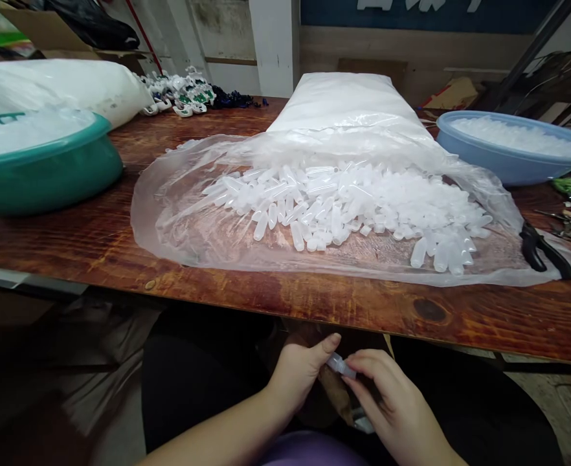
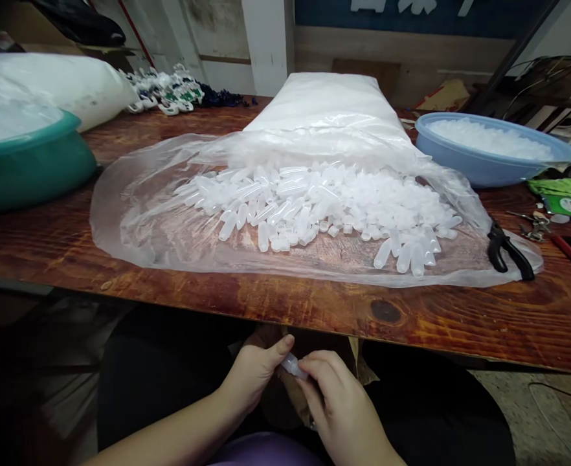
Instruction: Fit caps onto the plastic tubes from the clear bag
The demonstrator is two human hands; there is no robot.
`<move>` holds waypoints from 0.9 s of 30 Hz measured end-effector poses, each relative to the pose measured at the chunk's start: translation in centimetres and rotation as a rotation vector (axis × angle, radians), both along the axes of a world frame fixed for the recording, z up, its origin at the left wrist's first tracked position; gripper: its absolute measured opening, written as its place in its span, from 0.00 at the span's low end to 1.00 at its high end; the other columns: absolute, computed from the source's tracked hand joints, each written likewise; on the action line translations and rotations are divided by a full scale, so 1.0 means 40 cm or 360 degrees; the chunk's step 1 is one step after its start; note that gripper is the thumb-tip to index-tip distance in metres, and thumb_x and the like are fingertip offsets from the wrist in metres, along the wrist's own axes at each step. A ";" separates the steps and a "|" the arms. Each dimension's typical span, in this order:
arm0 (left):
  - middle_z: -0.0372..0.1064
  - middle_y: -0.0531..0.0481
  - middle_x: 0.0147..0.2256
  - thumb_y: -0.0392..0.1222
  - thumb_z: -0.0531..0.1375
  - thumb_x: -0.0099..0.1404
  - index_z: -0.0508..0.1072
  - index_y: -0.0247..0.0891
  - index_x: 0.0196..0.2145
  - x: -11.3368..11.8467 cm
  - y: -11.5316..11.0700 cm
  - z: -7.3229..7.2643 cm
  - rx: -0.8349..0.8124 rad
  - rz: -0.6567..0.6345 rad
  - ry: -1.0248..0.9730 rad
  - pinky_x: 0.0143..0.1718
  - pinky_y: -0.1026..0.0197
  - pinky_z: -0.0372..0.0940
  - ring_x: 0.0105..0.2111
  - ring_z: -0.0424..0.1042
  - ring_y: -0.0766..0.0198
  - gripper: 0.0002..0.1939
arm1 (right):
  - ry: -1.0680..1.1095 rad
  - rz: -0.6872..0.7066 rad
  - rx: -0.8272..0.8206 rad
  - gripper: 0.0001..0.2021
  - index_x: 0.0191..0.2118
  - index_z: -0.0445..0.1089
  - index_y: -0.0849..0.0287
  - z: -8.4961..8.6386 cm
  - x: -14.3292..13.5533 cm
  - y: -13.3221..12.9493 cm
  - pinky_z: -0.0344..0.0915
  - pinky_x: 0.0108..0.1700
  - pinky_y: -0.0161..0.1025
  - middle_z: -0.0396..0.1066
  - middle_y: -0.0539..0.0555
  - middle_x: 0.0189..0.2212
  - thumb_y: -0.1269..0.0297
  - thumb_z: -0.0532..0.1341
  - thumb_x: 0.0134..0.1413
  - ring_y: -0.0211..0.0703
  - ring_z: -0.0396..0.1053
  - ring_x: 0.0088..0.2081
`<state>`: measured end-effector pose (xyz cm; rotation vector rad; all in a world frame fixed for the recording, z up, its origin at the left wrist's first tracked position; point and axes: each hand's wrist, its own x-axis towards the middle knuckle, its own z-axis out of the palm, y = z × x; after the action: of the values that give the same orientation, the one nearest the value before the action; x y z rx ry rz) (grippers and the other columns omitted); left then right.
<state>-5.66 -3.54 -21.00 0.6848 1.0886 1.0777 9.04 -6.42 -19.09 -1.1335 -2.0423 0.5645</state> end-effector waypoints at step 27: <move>0.69 0.47 0.30 0.58 0.56 0.57 0.70 0.36 0.35 0.005 -0.005 0.010 0.0153 -0.0066 0.0352 0.41 0.58 0.61 0.36 0.68 0.57 0.21 | 0.0102 -0.0549 -0.0616 0.23 0.36 0.68 0.58 -0.067 -0.031 -0.011 0.66 0.38 0.41 0.73 0.58 0.33 0.42 0.50 0.54 0.48 0.71 0.35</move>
<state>-5.47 -3.74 -20.61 0.9162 1.2111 1.0411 7.79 -6.86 -21.76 -1.6297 -1.6694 0.8269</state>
